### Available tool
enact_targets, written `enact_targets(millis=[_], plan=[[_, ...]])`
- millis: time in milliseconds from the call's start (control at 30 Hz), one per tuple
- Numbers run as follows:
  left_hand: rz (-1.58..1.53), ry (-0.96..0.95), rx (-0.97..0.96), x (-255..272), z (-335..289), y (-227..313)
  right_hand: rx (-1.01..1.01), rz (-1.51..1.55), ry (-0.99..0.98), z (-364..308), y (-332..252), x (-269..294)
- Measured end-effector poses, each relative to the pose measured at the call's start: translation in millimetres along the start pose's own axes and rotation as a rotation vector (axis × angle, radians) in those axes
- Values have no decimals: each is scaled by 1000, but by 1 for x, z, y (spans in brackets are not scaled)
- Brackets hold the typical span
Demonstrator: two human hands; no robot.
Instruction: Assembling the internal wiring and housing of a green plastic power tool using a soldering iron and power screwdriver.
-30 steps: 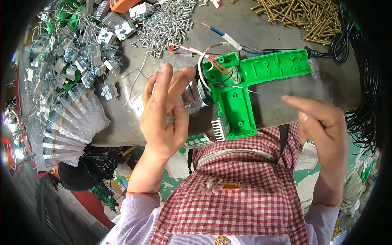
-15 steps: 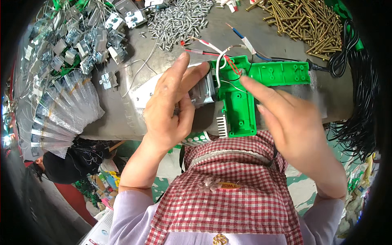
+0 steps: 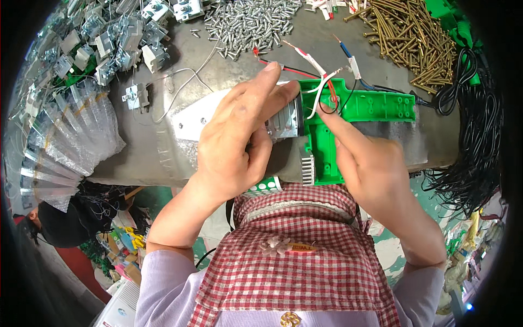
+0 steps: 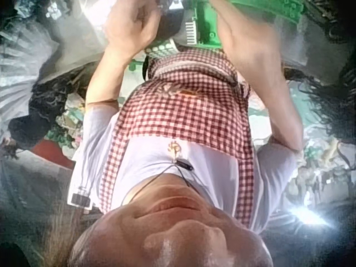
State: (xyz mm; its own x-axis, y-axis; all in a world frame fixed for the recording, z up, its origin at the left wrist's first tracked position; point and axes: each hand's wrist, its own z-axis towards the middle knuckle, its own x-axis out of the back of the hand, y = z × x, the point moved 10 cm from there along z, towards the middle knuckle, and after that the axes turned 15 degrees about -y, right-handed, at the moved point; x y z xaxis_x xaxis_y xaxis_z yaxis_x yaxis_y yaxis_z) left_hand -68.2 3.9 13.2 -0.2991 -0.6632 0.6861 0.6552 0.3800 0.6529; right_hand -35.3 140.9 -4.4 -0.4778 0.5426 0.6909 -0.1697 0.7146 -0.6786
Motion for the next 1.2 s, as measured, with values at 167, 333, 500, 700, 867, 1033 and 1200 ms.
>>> enact_targets(millis=[167, 333, 500, 700, 867, 1033, 1200], plan=[[-1, 6, -9, 1, -1, -1, -147, 328, -307, 11, 11, -7], [-5, 13, 14, 0, -1, -3, -23, -247, -86, 11, -12, 4], [-35, 6, 23, -1, -1, -4, 25, -437, 20, 17, -28, 4], [-27, 4, 25, -2, 2, -3, 61, -726, 35, 21, -38, -13], [6, 89, 3, 2, -6, -2, -27, -804, -60, 23, -36, -24], [46, 62, -55, 5, -14, 15, 92, -176, 196, -25, -14, 21], [133, -238, -221, -31, 2, 64, -443, 151, -10, -107, 86, 2]])
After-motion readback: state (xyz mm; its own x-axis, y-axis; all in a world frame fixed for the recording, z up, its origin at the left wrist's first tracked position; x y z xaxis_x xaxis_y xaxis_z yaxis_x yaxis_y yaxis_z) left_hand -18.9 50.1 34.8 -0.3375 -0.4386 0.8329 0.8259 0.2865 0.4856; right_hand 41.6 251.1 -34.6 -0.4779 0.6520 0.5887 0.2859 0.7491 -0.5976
